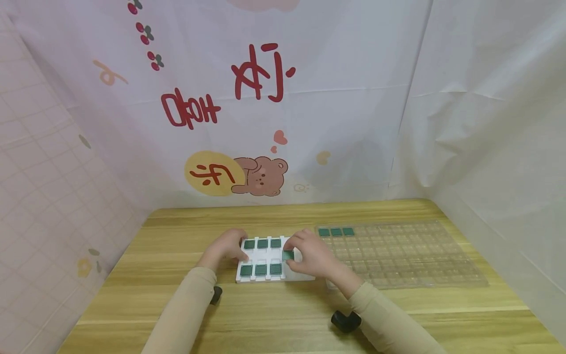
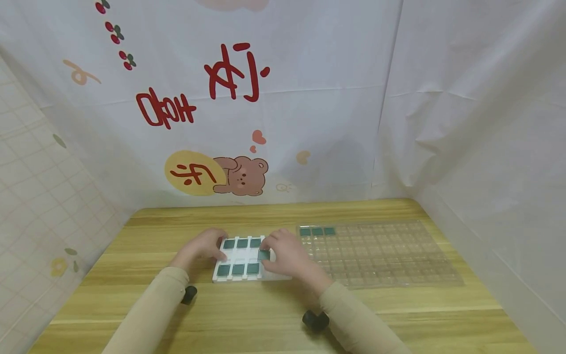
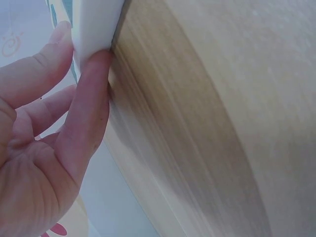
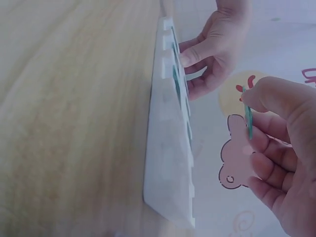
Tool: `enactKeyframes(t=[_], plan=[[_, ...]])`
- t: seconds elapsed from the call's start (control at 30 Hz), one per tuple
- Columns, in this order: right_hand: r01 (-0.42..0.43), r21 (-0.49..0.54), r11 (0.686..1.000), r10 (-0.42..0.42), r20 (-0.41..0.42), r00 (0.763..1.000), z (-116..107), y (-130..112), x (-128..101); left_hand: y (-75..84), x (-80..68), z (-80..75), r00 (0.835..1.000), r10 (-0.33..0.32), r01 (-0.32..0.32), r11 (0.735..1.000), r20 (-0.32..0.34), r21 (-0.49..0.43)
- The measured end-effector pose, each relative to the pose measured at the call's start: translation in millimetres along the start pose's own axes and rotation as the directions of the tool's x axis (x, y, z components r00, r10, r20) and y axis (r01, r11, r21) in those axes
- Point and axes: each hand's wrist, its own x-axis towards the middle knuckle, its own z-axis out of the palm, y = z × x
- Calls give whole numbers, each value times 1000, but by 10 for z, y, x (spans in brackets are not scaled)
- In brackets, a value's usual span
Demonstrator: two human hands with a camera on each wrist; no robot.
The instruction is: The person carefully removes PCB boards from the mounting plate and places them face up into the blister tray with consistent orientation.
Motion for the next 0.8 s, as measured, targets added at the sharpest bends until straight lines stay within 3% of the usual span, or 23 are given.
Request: enactKeyframes(t=[0.3, 0.6, 0.8], plan=[[41, 52, 998, -36, -90, 995, -68, 22, 1, 22, -19, -2, 1000, -15, 16, 998, 9, -52], [96, 18, 995, -91, -187, 978, -116, 138, -24, 8, -8, -8, 1000, -4, 4, 1000, 6, -26], [60, -2, 998, -60, -189, 980, -179, 201, -85, 1, 6, -9, 1000, -4, 4, 1000, 10, -31]])
